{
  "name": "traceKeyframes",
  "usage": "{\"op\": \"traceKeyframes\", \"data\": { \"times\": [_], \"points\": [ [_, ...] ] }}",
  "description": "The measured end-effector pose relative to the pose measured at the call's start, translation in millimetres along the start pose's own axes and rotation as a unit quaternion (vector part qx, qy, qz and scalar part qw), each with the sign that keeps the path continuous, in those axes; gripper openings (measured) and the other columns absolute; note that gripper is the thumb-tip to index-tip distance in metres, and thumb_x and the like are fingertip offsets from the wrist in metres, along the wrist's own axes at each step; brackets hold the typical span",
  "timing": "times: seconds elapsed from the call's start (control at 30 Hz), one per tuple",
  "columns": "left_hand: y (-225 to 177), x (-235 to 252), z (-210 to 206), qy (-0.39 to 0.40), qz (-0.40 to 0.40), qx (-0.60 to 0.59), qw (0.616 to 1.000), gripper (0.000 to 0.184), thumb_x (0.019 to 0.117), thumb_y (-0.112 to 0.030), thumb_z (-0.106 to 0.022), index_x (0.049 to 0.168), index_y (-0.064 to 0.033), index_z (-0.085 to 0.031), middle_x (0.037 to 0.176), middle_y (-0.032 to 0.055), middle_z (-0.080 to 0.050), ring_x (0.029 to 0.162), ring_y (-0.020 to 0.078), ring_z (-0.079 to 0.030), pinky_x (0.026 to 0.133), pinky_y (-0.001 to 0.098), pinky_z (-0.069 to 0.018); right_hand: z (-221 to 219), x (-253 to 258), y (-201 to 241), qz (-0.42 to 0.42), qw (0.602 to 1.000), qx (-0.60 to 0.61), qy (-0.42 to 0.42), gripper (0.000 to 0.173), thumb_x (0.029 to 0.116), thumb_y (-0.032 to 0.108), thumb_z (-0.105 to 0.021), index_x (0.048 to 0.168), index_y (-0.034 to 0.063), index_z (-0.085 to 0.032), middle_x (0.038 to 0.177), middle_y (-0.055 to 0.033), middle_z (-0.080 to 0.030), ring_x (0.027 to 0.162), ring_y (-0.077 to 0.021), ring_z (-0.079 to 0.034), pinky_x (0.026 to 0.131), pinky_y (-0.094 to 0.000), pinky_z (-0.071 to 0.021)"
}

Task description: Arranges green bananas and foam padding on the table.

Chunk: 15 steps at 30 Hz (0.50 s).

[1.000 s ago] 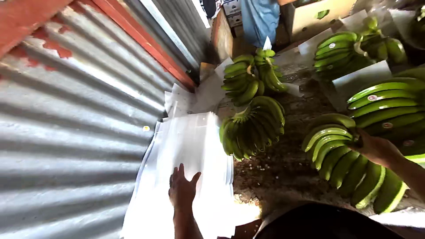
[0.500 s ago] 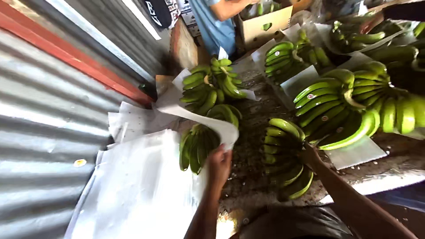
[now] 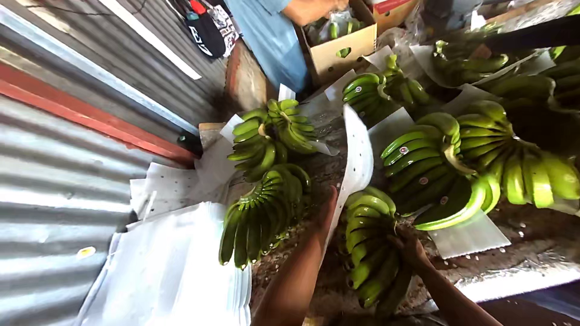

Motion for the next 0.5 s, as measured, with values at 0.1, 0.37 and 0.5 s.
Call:
{"op": "traceKeyframes", "data": {
  "times": [0.1,0.37,0.5],
  "points": [
    [13.7,4.8,12.8,-0.004,0.052,0.164,0.985,0.039,0.1123,-0.015,-0.035,0.139,0.0087,-0.050,0.134,0.0242,-0.057,0.117,0.0222,-0.057,0.104,0.0365,-0.0449,1.9,5.0,8.6,0.004,1.000,-0.004,0.031,0.042,0.1000,0.022,-0.067,0.135,-0.0014,-0.064,0.130,-0.0239,-0.066,0.124,-0.0342,-0.063,0.111,-0.0508,-0.0447],
    [35.3,-25.1,1.4,-0.066,0.086,0.026,0.994,0.049,0.1131,-0.034,-0.029,0.148,-0.0035,-0.047,0.143,0.0160,-0.055,0.126,0.0196,-0.055,0.109,0.0388,-0.0431,3.5,12.6,5.5,0.011,0.999,0.015,0.031,0.036,0.1005,0.019,-0.067,0.128,-0.0041,-0.066,0.123,-0.0239,-0.069,0.117,-0.0329,-0.066,0.106,-0.0497,-0.0480],
    [68.6,-52.4,-13.1,-0.140,0.145,-0.020,0.979,0.045,0.1138,-0.023,-0.029,0.147,0.0036,-0.045,0.143,0.0224,-0.054,0.125,0.0248,-0.056,0.107,0.0375,-0.0445,0.2,4.8,11.3,-0.005,0.999,0.045,0.001,0.037,0.1009,0.019,-0.067,0.131,-0.0029,-0.066,0.125,-0.0222,-0.069,0.119,-0.0310,-0.065,0.107,-0.0489,-0.0473]
  ]
}}
Point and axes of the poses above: each hand's wrist, its own x-axis towards the middle knuckle, its own z-axis out of the back of the hand, y = z × x, the point moved 7 cm from there along x, towards the middle knuckle
